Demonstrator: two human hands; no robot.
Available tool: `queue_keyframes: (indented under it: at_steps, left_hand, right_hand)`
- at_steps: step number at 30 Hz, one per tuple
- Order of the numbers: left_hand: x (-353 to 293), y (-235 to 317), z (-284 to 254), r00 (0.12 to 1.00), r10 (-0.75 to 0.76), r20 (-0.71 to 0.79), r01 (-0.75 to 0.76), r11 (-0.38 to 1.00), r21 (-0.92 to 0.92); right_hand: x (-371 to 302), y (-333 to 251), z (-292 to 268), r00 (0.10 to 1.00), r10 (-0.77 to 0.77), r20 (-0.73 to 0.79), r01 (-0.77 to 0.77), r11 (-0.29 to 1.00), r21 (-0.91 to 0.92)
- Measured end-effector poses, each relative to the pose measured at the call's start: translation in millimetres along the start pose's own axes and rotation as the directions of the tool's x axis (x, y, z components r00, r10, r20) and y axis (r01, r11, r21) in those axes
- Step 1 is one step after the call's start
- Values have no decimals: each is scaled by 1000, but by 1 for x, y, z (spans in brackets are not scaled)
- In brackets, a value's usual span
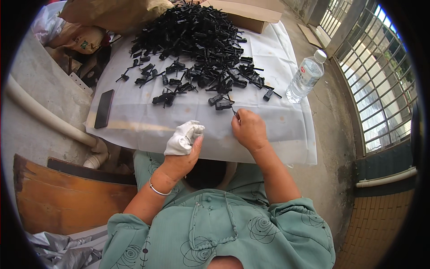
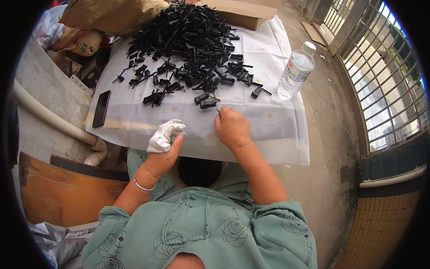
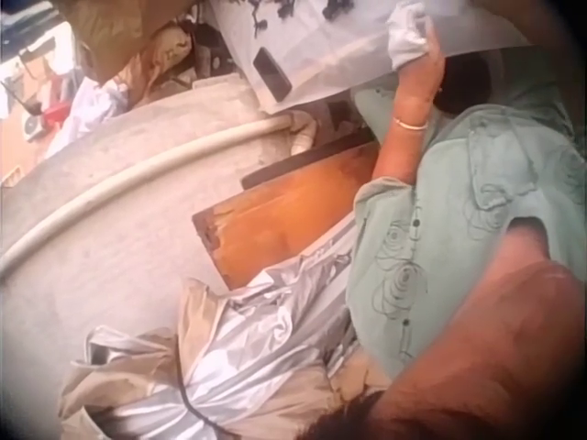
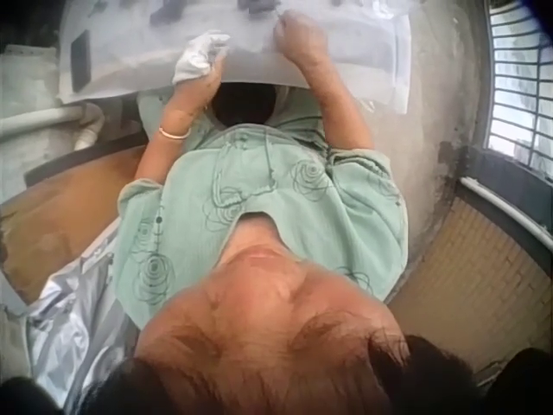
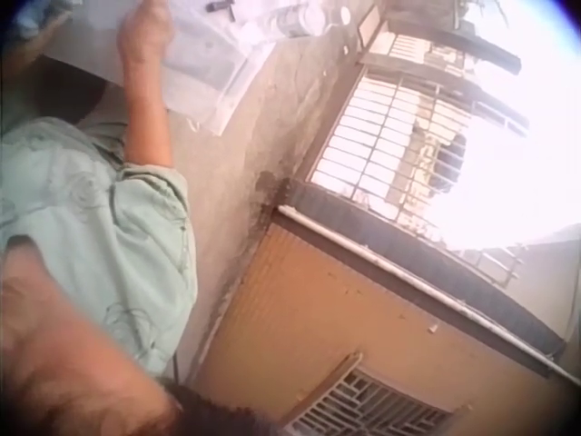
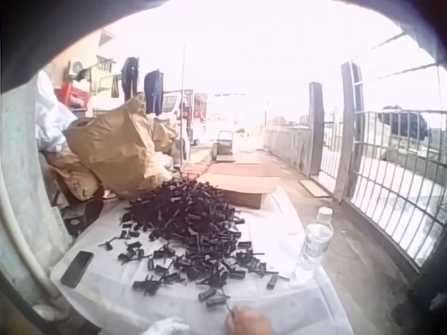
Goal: Inspecting and assembling small black plastic components at a workstation.
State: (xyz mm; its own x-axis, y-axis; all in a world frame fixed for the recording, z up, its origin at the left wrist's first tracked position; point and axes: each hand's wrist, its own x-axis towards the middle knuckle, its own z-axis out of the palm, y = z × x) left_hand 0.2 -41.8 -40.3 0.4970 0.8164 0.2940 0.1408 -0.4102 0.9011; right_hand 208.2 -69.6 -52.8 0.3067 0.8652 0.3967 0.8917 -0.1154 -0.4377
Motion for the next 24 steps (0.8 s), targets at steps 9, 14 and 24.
queue_keyframes:
  at_steps: [9,14,24]
  left_hand:
    - [6,1,11,999,2,-38,-13,958,-286]
    - [-1,32,-2,947,-215,237,300,856,-421]
    - [-6,19,-4,982,-113,148,151,949,-278]
  right_hand:
    - [-42,-59,-26,951,-152,269,-74,733,676]
    - [-30,-56,-30,991,-119,61,56,782,621]
    - [-34,-53,-34,942,-271,198,45,686,727]
